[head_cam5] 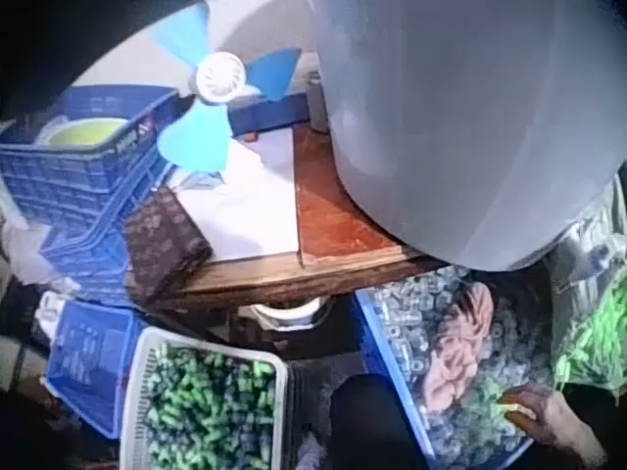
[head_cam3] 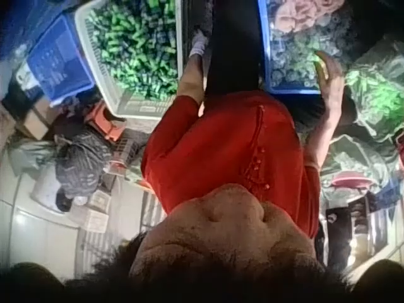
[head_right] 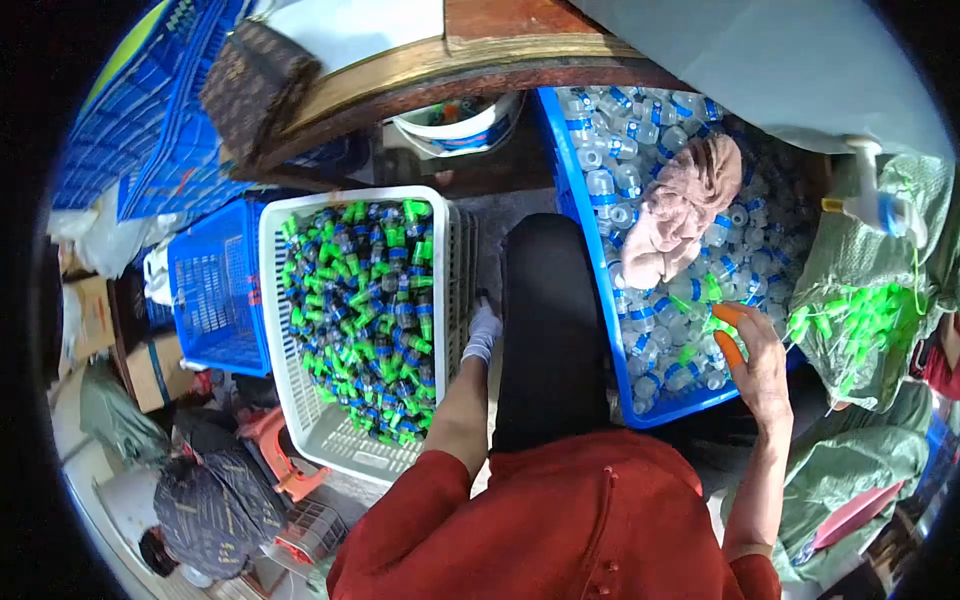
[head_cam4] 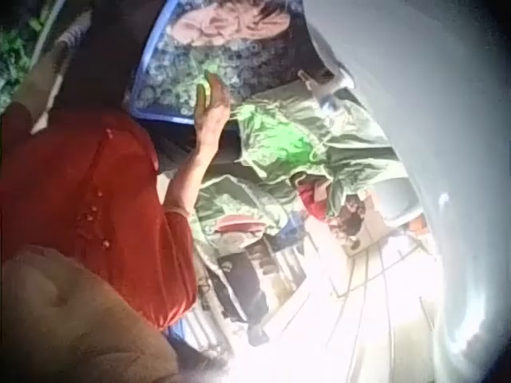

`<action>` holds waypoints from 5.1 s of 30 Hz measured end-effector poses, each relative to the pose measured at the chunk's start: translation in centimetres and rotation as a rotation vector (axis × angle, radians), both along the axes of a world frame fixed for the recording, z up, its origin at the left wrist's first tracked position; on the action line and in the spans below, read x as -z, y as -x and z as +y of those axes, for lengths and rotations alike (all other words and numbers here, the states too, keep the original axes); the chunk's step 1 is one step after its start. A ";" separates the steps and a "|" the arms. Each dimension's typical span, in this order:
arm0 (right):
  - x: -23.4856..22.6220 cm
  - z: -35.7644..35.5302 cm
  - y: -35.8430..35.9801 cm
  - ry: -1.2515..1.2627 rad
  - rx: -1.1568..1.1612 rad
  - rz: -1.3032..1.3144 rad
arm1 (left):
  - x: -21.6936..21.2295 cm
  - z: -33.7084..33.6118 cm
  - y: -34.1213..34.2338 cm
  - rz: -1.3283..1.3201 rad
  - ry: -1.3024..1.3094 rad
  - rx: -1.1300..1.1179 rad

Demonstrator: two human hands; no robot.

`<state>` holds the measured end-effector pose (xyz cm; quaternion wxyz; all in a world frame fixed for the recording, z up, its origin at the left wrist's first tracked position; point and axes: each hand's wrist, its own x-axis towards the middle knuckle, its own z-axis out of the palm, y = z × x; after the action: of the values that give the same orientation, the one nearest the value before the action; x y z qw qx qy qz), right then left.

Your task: Assembling small plastic components by attaching orange caps and placing them into bags at a factory workstation.

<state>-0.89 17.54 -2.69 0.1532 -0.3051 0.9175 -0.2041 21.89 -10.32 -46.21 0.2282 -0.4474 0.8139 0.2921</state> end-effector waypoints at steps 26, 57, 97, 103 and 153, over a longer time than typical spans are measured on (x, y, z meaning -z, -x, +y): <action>0.8 -1.7 -0.7 0.070 -0.078 -0.130 | -33.0 -6.5 -0.6 0.476 0.670 0.059; -3.7 11.6 0.0 0.185 0.482 0.135 | -37.1 14.8 17.5 0.695 0.417 0.960; -2.5 11.3 -8.5 0.927 0.489 -0.108 | -43.3 9.6 28.1 -1.663 3.797 0.508; -0.3 13.5 -10.0 0.951 0.540 -0.026 | -42.9 9.8 28.7 -1.605 3.883 0.333; -10.9 2.6 9.3 0.612 0.201 0.446 | -44.3 12.6 26.5 -1.643 3.488 1.313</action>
<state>-10.16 20.12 8.18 -0.1685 -0.2822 0.8504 -0.4108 -4.65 2.30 -1.92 0.0673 -0.1554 0.0953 0.9809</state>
